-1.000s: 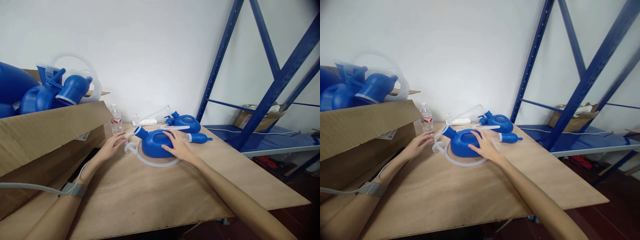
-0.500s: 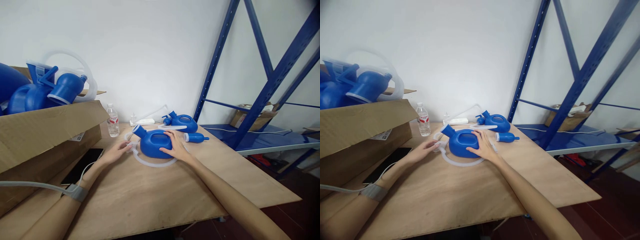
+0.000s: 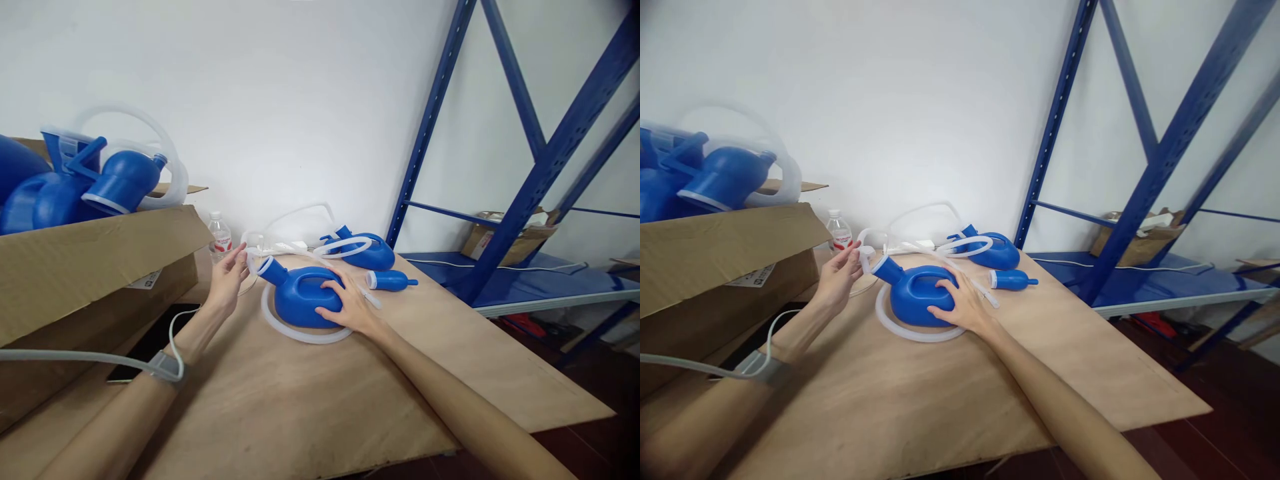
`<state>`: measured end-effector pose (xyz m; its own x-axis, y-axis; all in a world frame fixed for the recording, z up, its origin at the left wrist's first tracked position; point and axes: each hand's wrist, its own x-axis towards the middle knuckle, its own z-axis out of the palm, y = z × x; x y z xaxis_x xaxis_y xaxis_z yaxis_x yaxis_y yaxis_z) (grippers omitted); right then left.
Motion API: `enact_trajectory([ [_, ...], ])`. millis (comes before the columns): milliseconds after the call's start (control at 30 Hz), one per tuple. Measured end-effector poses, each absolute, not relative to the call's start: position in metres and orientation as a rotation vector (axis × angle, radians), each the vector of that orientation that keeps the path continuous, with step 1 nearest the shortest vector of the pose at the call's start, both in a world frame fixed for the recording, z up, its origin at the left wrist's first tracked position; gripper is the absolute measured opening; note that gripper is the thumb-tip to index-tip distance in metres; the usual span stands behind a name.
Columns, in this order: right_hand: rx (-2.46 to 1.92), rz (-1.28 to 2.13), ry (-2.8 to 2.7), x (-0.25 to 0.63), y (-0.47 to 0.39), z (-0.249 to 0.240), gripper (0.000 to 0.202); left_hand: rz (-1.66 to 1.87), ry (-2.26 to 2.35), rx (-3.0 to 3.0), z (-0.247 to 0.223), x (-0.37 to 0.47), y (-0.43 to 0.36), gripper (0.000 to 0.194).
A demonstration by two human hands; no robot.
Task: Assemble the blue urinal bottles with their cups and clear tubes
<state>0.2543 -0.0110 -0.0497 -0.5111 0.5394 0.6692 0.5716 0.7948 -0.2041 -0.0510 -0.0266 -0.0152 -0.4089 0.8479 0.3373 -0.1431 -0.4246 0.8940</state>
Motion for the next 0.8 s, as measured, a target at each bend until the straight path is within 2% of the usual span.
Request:
enact_trajectory([
  [267,-0.814,-0.055,-2.182,0.253,-0.013,-0.053,0.043,2.095,1.07,1.097,-0.001,-0.039,-0.013,0.061],
  [400,-0.812,-0.048,-2.184,0.252,-0.013,-0.053,0.045,1.886,1.205,1.292,-0.014,-0.028,-0.021,0.061],
  [533,-0.831,-0.023,-2.184,0.251,-0.015,-0.052,0.046,1.847,1.254,1.476,-0.035,-0.02,-0.037,0.058],
  [667,-0.84,-0.016,-2.164,0.25,-0.016,-0.053,0.046,1.762,1.365,1.751,-0.044,-0.027,-0.045,0.068],
  [800,-0.811,-0.004,-2.121,0.248,-0.014,-0.056,0.045,1.754,1.53,1.898,-0.043,-0.029,-0.049,0.058],
])
